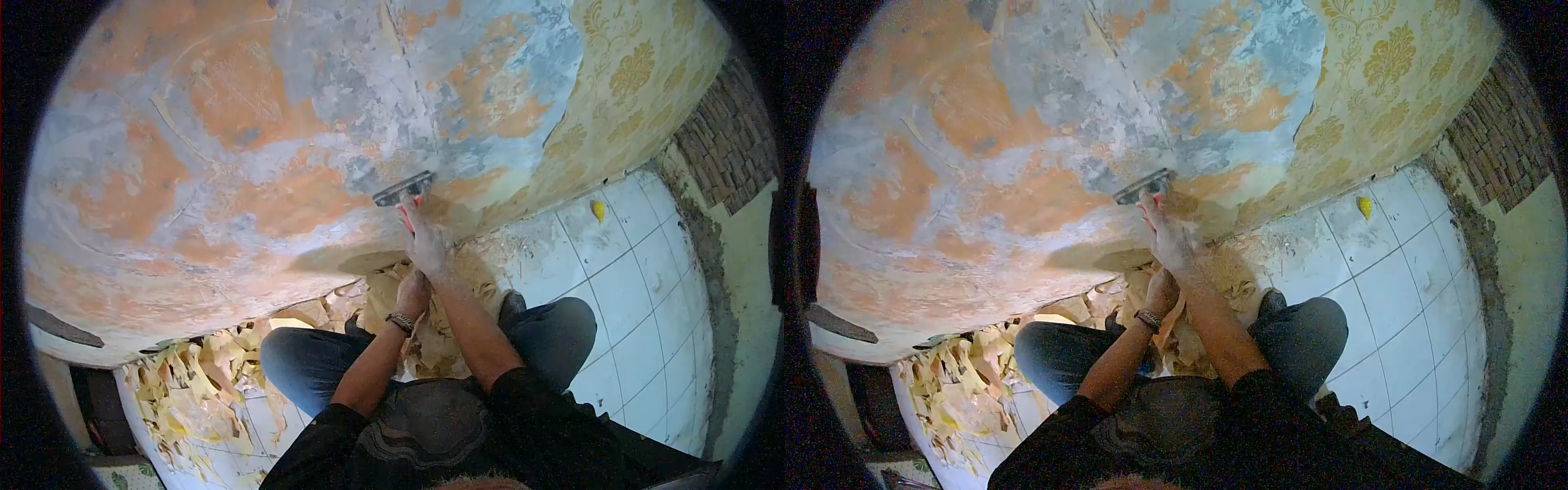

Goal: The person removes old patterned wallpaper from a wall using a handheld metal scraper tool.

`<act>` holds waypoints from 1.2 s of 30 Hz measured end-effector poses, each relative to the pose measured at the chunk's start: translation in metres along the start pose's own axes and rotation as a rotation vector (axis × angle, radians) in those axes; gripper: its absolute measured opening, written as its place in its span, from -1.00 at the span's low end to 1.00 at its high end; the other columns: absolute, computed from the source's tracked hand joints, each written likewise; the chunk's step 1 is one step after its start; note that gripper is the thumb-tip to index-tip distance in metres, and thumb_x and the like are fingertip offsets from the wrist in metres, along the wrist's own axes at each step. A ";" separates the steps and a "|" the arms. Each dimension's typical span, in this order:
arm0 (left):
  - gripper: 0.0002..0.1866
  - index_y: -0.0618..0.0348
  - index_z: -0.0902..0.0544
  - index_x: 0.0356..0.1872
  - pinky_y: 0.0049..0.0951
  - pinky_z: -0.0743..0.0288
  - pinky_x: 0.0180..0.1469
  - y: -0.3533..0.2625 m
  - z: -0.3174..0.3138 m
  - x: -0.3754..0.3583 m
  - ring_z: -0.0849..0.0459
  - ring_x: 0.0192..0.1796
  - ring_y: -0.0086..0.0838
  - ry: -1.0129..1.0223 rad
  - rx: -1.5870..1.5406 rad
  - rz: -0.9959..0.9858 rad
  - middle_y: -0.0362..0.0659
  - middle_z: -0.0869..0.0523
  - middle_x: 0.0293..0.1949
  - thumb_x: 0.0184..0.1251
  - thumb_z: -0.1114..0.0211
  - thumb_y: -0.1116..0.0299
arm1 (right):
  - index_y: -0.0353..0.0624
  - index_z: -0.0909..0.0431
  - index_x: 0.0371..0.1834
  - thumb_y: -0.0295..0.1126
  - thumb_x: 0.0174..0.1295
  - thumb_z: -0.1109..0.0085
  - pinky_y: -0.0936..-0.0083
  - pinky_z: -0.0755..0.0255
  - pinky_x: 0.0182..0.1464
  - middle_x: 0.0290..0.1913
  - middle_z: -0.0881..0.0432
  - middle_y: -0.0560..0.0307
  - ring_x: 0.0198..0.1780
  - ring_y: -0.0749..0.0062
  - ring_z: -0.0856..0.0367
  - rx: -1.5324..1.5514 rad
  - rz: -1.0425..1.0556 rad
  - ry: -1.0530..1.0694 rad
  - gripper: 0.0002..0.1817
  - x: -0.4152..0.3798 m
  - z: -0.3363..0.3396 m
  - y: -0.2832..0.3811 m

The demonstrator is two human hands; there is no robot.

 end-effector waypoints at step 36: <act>-0.69 0.28 -0.42 0.03 0.12 -0.40 -0.09 -0.076 0.086 0.056 -0.54 -0.09 0.22 0.106 -0.002 0.280 0.28 -0.59 -0.19 0.36 -0.07 0.34 | -0.03 -0.19 0.46 -0.51 0.27 -0.11 0.17 -0.50 0.01 0.07 -0.62 -0.17 0.05 -0.15 -0.60 0.197 -0.090 0.085 -0.34 0.044 0.013 0.028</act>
Point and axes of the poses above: each hand's wrist, its own x-axis towards the middle knuckle, its own z-axis out of the back of the hand, y = z × x, the point moved 4 cm from there along x, towards the middle knuckle
